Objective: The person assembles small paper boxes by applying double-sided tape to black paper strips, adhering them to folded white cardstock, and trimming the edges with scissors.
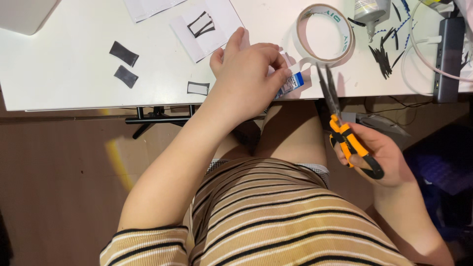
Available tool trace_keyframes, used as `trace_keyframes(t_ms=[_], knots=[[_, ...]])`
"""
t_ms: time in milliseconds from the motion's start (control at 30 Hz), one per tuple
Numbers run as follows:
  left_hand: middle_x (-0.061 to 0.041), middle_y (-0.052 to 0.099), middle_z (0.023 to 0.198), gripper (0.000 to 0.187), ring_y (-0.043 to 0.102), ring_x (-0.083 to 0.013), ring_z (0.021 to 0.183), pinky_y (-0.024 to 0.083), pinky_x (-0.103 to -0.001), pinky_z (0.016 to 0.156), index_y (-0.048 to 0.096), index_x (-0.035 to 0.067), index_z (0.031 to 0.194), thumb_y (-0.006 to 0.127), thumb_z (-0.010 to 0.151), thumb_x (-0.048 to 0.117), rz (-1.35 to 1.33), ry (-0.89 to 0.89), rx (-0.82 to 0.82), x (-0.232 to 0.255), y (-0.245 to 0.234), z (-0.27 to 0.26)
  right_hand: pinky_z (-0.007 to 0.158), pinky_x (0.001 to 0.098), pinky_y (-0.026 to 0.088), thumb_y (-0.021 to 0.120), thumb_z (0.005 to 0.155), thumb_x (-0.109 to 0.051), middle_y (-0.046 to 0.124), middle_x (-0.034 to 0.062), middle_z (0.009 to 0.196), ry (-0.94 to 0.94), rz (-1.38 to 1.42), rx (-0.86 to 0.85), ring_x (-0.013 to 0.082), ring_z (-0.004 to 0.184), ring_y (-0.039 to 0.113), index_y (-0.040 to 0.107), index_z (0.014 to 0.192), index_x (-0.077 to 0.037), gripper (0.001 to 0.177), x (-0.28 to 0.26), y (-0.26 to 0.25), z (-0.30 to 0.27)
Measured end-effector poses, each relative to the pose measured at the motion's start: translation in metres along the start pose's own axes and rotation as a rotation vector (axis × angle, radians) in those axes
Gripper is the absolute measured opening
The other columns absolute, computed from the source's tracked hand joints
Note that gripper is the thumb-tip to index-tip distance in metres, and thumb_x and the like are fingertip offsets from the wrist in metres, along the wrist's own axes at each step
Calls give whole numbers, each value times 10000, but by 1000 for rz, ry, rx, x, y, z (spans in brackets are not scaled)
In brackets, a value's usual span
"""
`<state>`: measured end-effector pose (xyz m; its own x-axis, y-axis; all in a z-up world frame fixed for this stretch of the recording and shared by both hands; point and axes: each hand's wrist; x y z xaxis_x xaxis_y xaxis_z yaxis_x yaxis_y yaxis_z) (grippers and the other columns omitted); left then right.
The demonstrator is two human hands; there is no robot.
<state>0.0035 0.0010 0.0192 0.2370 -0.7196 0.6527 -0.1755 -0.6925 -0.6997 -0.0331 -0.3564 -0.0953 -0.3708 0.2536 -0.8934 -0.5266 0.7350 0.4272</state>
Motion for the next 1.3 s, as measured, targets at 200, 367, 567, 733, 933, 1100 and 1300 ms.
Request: trace_keyframes(t_ms=[200, 367, 567, 733, 933, 1100, 1300], knots=[[61, 590, 1458, 170, 137, -503, 1528, 135, -686, 1065, 745, 284, 847, 610, 916, 361, -3, 18, 3, -4, 3, 3, 699, 346, 474, 781, 763, -27, 575, 205, 1372, 123, -110, 7, 247, 832, 586, 517, 1476, -23, 760, 13, -5, 6], [60, 507, 1501, 153, 122, -492, 1509, 136, -727, 1086, 786, 300, 823, 659, 887, 358, -19, 19, 53, -2, 7, 3, 671, 304, 471, 789, 821, -66, 588, 196, 1293, 19, -108, -22, 261, 818, 572, 491, 1505, -45, 746, 26, -6, 8], [87, 482, 1530, 182, 89, -501, 1521, 143, -696, 1085, 776, 303, 792, 629, 895, 335, -84, -5, 66, 2, 10, 2, 642, 311, 427, 764, 730, 65, 515, 179, 1309, 18, -107, 54, 270, 771, 560, 503, 1481, -1, 797, 34, -1, 17], [91, 448, 1563, 171, 66, -506, 1528, 151, -690, 1072, 769, 295, 804, 636, 901, 342, -113, -10, 68, 3, 13, 2, 621, 318, 426, 747, 770, 42, 493, 184, 1307, 6, -145, 53, 268, 787, 568, 494, 1479, 9, 753, 32, 10, 22], [98, 435, 1571, 191, 53, -500, 1532, 141, -698, 1075, 757, 289, 764, 636, 906, 328, -125, -16, 80, 5, 14, 0, 588, 300, 419, 734, 788, 29, 489, 186, 1234, -24, -157, 57, 254, 763, 560, 479, 1473, 49, 731, 31, 19, 25], [118, 437, 1564, 197, 56, -494, 1535, 145, -684, 1076, 744, 281, 744, 654, 914, 323, -129, -8, 97, 4, 16, 1, 593, 311, 436, 727, 775, 79, 473, 192, 1297, -7, -158, 67, 269, 791, 596, 484, 1477, 19, 745, 36, 12, 20], [109, 447, 1568, 207, 43, -489, 1540, 127, -699, 1081, 735, 281, 727, 648, 911, 325, -161, -17, 114, 5, 19, -1, 586, 314, 431, 724, 802, 25, 479, 193, 1142, -30, -188, 72, 252, 755, 577, 486, 1469, 40, 708, 29, 27, 20]])
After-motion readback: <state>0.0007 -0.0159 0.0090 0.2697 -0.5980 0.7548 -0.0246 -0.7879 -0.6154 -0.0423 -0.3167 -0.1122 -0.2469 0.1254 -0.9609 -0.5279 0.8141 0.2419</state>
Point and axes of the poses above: each hand's wrist, its own z-axis towards the middle knuckle, its own y-axis out of the palm, x = y × z
